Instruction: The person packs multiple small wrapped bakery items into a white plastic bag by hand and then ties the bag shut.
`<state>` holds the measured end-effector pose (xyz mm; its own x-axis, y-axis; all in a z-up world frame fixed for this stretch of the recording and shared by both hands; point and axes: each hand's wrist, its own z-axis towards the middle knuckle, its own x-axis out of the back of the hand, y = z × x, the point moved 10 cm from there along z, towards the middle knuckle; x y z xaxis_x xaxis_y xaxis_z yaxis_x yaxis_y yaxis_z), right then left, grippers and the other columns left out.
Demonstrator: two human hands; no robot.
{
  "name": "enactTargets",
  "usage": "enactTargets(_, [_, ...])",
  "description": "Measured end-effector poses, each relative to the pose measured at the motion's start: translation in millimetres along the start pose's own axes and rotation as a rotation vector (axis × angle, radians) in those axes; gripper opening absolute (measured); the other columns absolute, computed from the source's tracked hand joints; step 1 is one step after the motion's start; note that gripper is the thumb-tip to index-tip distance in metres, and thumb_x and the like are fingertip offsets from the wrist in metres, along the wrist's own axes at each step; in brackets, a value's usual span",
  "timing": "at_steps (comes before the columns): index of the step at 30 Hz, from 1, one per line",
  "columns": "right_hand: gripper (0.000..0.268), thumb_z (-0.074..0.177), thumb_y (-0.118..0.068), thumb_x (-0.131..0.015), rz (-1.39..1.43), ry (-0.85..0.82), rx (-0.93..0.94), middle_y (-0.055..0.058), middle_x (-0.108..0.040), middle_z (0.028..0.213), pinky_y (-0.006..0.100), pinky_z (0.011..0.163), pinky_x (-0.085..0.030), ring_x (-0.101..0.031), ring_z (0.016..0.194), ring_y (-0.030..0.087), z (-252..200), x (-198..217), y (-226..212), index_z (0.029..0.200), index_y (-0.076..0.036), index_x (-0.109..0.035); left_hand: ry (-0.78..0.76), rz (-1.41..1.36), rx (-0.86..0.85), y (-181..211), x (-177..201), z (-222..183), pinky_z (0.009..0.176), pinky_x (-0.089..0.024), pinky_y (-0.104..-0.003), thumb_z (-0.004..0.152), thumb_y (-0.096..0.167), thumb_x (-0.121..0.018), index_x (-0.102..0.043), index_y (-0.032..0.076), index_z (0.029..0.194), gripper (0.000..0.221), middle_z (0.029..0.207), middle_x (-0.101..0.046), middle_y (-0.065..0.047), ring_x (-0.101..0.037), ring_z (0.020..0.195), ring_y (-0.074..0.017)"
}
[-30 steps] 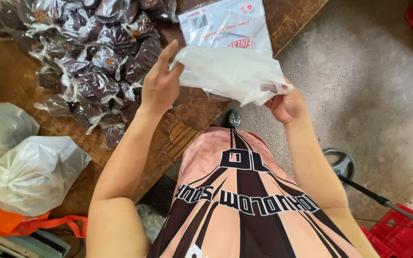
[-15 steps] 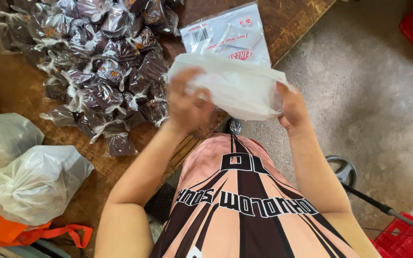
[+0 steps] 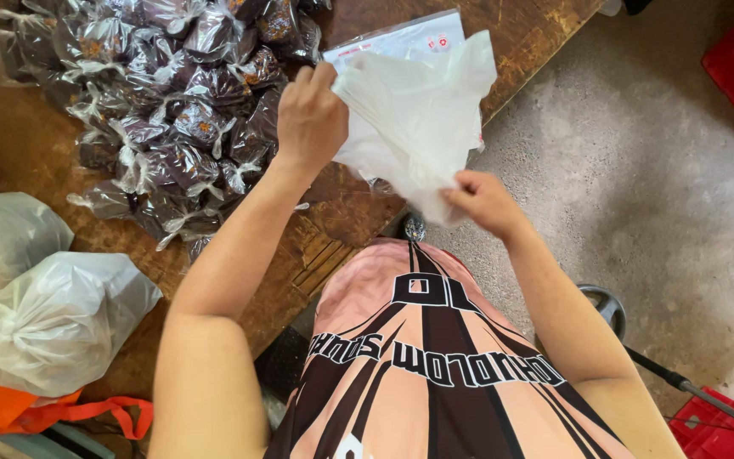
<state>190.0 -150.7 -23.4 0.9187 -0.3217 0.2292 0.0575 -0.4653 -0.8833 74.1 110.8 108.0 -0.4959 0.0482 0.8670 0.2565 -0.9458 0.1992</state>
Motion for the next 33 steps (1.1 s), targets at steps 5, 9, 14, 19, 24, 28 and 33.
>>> enactTargets(5, [0.006,0.101,-0.007,-0.066,0.464,0.648,0.015,0.005,-0.065,0.095,0.032,0.071,-0.053,-0.061,0.081,0.014,5.5,100.6,56.4,0.1,-0.006,-0.059,-0.24,0.015,-0.13,31.0,-11.9,-45.5,0.078,-0.047,-0.037,0.08,0.005,-0.07,-0.078,0.012,0.084,0.011,0.111,-0.061,-0.01,-0.056,0.102,-0.0271])
enactTargets(9, [0.011,0.103,-0.004,-0.059,0.973,0.562,0.006,0.01,-0.067,0.111,0.039,0.092,-0.06,-0.069,0.102,0.021,-2.0,99.3,61.1,0.113,-0.006,-0.056,-0.292,0.002,-0.138,35.8,-17.8,-78.1,0.087,-0.05,-0.036,0.075,0.003,-0.069,-0.079,0.01,0.086,0.016,0.128,-0.062,-0.012,-0.053,0.111,-0.0262])
enactTargets(14, [0.026,0.103,-0.012,-0.052,1.14,0.403,-0.065,0.012,-0.067,0.119,0.045,0.098,-0.058,-0.067,0.11,0.027,-13.3,81.4,41.6,0.127,-0.005,-0.056,-0.365,-0.459,0.091,10.4,-36.4,-94.4,0.097,-0.049,-0.038,0.073,-0.001,-0.068,-0.08,0.01,0.094,0.027,0.133,-0.06,-0.013,-0.056,0.115,-0.0315])
enactTargets(19, [0.037,0.102,-0.024,-0.05,1.154,0.404,-0.101,0.016,-0.069,0.125,0.046,0.102,-0.057,-0.069,0.116,0.031,-19.9,77.5,35.4,0.127,0.001,-0.06,-0.2,-0.582,0.328,-71.9,-33.4,-85.7,0.111,-0.048,-0.041,0.082,0.004,-0.075,-0.076,0.01,0.109,0.028,0.136,-0.062,-0.01,-0.058,0.131,-0.031])
enactTargets(24, [0.041,0.105,-0.029,-0.047,1.167,0.401,-0.108,0.014,-0.069,0.128,0.044,0.105,-0.055,-0.068,0.118,0.029,-21.7,55.8,30.4,0.129,-0.001,-0.062,-0.171,-0.191,0.418,-151.7,-42.7,-77.2,0.112,-0.043,-0.051,0.086,0.015,-0.082,-0.067,0.012,0.131,0.047,0.154,-0.046,-0.017,-0.043,0.141,-0.0403])
enactTargets(28, [0.044,0.104,-0.031,-0.043,1.158,0.372,-0.098,0.014,-0.069,0.131,0.045,0.108,-0.053,-0.067,0.12,0.03,-20.4,35.7,29.7,0.131,-0.001,-0.061,-0.146,0.132,0.209,-164.4,-66.6,-63.7,0.112,-0.028,-0.067,0.073,0.042,-0.096,-0.067,0.015,0.134,0.073,0.161,-0.032,-0.024,-0.025,0.146,-0.0531])
enactTargets(33, [0.043,0.106,-0.031,-0.042,1.22,0.441,-0.113,0.013,-0.068,0.131,0.045,0.108,-0.053,-0.066,0.121,0.029,-33.4,24.1,44.1,0.133,-0.002,-0.059,-0.217,0.322,0.143,-191.1,-108.9,-46.6,0.117,-0.013,-0.074,0.072,0.065,-0.089,-0.06,0.016,0.148,0.095,0.171,-0.023,-0.022,-0.008,0.154,-0.0518])
